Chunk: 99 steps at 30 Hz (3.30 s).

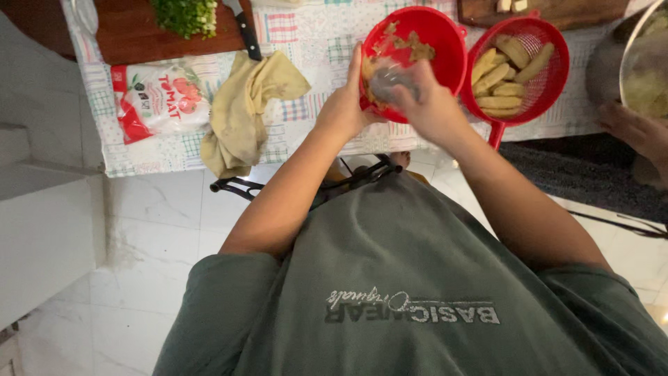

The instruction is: The person mashes boiled plantains in a red bowl using a plastic bag as a tool. They repeatedly press and crush the plantains to break them down into a paste.

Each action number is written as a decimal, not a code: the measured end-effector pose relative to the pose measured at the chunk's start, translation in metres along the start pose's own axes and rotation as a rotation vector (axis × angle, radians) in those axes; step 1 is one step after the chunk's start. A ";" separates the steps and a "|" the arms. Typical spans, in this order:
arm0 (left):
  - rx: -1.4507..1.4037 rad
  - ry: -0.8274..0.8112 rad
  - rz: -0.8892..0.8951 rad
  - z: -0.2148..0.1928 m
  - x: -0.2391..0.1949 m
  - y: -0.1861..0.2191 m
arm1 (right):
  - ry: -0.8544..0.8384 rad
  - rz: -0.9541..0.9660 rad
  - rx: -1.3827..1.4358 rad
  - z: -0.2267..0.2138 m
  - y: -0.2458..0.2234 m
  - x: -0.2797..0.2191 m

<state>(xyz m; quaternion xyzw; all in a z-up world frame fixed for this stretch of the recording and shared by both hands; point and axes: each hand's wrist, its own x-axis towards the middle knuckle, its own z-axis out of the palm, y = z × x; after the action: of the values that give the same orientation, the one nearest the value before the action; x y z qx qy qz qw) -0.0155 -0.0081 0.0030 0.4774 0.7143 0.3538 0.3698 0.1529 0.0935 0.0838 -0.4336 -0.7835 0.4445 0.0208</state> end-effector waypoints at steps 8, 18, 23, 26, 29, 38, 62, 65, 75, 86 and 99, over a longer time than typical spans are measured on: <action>0.029 -0.008 0.017 0.003 0.001 -0.006 | 0.065 -0.177 -0.191 0.020 0.007 0.011; 0.096 -0.035 -0.004 0.010 0.005 -0.014 | 0.097 -0.154 -0.224 0.025 0.009 0.031; 0.063 0.008 0.058 0.008 0.006 -0.016 | 0.078 -0.152 -0.192 0.004 0.005 0.022; 0.055 -0.019 -0.012 0.016 0.005 -0.011 | -0.008 -0.167 -0.277 -0.004 0.008 0.003; 0.067 -0.060 -0.046 0.013 0.005 -0.009 | -0.079 -0.203 -0.460 0.007 0.007 -0.001; 0.156 -0.018 0.062 0.006 0.014 -0.016 | -0.031 -0.307 -0.335 -0.004 0.014 0.030; 0.238 -0.067 0.063 0.008 0.006 -0.011 | -0.069 -0.185 0.068 -0.003 0.038 0.008; 0.284 -0.108 -0.009 0.002 0.013 -0.010 | 0.019 -0.216 0.066 0.022 0.036 0.024; 0.200 -0.050 -0.048 0.005 0.023 -0.003 | 0.238 -0.236 0.143 0.035 0.038 0.046; 0.193 -0.013 -0.113 0.020 0.018 0.001 | 0.221 -0.065 -0.044 0.031 0.024 0.068; 0.145 0.008 0.011 0.027 0.018 -0.013 | 0.123 -0.290 -0.105 0.000 0.041 0.092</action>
<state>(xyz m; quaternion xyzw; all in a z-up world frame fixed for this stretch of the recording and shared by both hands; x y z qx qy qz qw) -0.0022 0.0093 -0.0244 0.5055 0.7369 0.3050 0.3293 0.1228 0.1670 0.0218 -0.3431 -0.8573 0.3678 0.1100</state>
